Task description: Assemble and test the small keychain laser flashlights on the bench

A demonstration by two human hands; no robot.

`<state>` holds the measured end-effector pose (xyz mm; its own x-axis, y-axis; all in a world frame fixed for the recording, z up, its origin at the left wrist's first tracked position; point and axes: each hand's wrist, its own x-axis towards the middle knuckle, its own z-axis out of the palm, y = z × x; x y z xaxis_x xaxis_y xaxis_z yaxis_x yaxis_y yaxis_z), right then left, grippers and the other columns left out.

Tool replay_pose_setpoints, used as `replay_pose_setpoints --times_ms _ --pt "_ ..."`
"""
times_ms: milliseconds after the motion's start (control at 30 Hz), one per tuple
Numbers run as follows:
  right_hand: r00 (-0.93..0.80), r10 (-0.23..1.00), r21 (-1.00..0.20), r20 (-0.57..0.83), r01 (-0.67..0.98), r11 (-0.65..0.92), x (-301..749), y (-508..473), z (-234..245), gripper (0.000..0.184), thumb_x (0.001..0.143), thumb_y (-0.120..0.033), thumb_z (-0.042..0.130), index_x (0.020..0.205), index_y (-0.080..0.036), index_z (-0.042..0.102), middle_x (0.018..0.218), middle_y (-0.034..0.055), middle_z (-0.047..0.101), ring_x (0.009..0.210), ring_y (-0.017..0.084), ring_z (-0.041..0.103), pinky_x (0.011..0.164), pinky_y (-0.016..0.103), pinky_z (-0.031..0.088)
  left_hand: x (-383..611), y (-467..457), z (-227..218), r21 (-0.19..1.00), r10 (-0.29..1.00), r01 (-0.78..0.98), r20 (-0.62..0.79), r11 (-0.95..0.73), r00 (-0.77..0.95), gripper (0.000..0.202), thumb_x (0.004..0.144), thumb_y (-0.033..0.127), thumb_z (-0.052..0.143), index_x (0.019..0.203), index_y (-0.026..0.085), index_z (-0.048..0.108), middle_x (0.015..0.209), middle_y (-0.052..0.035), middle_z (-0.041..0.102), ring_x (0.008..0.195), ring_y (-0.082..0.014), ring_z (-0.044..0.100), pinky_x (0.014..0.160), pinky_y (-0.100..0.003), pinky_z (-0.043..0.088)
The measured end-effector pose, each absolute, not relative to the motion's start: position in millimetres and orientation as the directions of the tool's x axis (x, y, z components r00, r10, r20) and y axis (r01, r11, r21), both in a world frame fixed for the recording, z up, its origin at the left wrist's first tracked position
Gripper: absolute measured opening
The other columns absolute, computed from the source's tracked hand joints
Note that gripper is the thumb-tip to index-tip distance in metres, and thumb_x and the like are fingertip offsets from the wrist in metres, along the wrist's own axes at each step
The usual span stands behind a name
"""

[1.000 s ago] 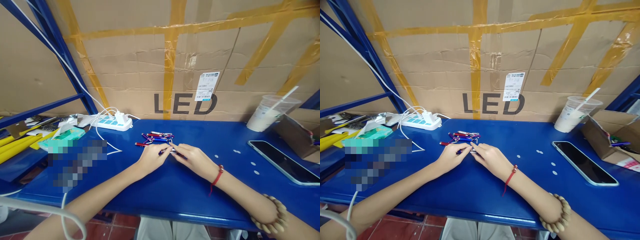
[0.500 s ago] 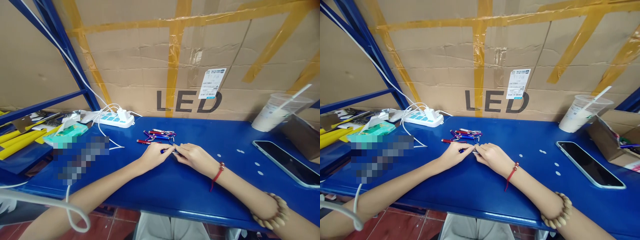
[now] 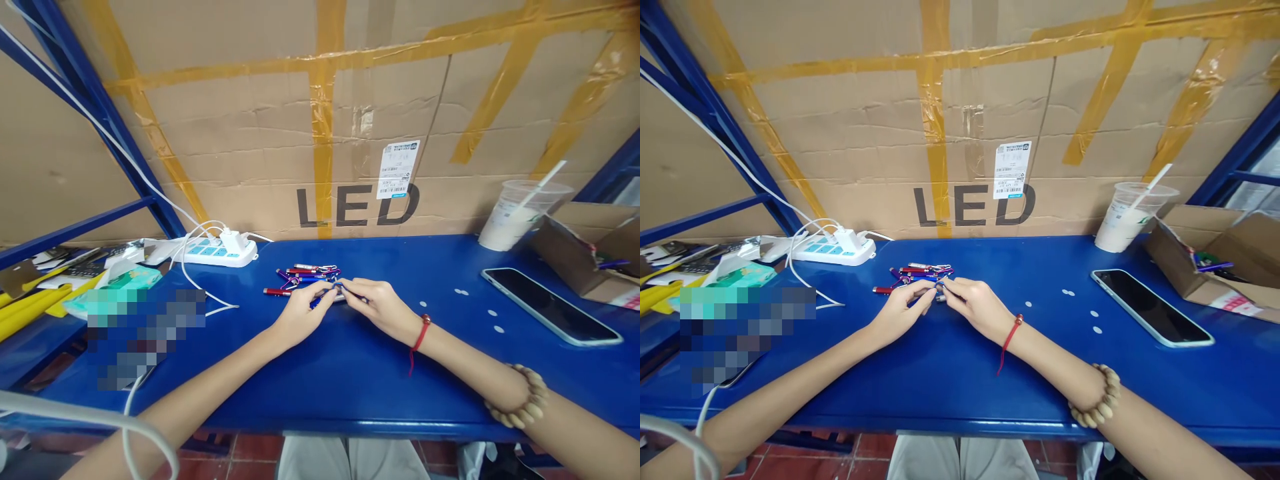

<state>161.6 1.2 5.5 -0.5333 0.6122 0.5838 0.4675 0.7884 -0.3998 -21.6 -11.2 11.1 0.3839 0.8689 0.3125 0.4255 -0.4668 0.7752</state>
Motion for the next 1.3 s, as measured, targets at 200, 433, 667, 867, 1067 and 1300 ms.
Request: replay_pose_setpoints --times_ms 200,433,667,867,1067,1300 --pt "-0.406 0.718 -0.537 0.566 0.479 0.694 166.3 3.6 8.0 0.038 0.093 -0.037 0.038 0.09 -0.015 0.067 0.071 0.0036 0.06 0.061 0.013 0.054 0.06 0.024 0.044 -22.4 -8.0 5.4 0.824 0.872 0.36 0.289 -0.437 0.396 0.03 0.089 0.036 0.041 0.106 0.014 0.054 0.058 0.0036 0.048 0.056 -0.0098 0.046 0.06 -0.023 0.039" --pt "-0.349 0.772 -0.66 0.532 0.4 0.636 159.7 -2.3 9.1 0.037 0.092 -0.039 0.039 0.096 -0.014 0.067 0.07 0.0025 0.06 0.062 0.013 0.055 0.06 0.023 0.045 -17.8 -11.4 5.7 0.812 0.87 0.375 0.299 -0.447 0.391 0.029 0.085 0.034 0.047 0.103 0.015 0.059 0.06 0.0017 0.052 0.057 -0.0112 0.05 0.058 -0.024 0.041" --pt "-0.349 0.772 -0.505 0.532 0.6 0.62 177.5 14.3 17.9 0.036 0.093 -0.035 0.038 0.101 -0.014 0.067 0.075 0.0049 0.067 0.064 0.016 0.06 0.062 0.025 0.046 -11.7 -18.0 3.9 0.857 0.882 0.336 0.243 -0.39 0.404 0.024 0.085 0.036 0.046 0.096 0.016 0.055 0.058 0.004 0.05 0.056 -0.0102 0.049 0.059 -0.023 0.04" --pt "-0.313 0.877 -0.2 0.365 0.894 0.402 206.4 30.2 18.5 0.029 0.091 -0.029 0.043 0.098 -0.02 0.07 0.076 0.0065 0.07 0.067 0.019 0.064 0.053 0.024 0.041 -14.5 -14.1 10.5 0.931 0.939 0.27 0.156 -0.243 0.307 0.026 0.087 0.043 0.042 0.089 0.018 0.046 0.051 0.0072 0.044 0.047 -0.0072 0.037 0.051 -0.02 0.031" --pt "-0.302 0.861 -0.458 0.408 0.748 0.48 193.1 19.9 21.1 0.037 0.088 -0.041 0.046 0.073 -0.02 0.072 0.085 0.005 0.068 0.074 0.017 0.063 0.059 0.024 0.044 -14.2 -17.6 9.5 0.882 0.931 0.353 0.208 -0.311 0.299 0.023 0.086 0.042 0.045 0.085 0.019 0.045 0.05 0.0081 0.038 0.048 -0.0076 0.036 0.051 -0.02 0.029" --pt "-0.266 0.947 -0.945 0.182 0.219 0.243 163.5 1.6 20.6 0.038 0.073 -0.05 0.063 0.065 -0.013 0.069 0.051 -0.0003 0.058 0.044 0.008 0.049 0.042 0.02 0.04 -17.3 -18.5 5.7 0.705 0.909 0.575 0.337 -0.416 0.244 0.023 0.083 0.043 0.049 0.088 0.021 0.052 0.061 0.0059 0.051 0.042 -0.0061 0.034 0.047 -0.02 0.028"
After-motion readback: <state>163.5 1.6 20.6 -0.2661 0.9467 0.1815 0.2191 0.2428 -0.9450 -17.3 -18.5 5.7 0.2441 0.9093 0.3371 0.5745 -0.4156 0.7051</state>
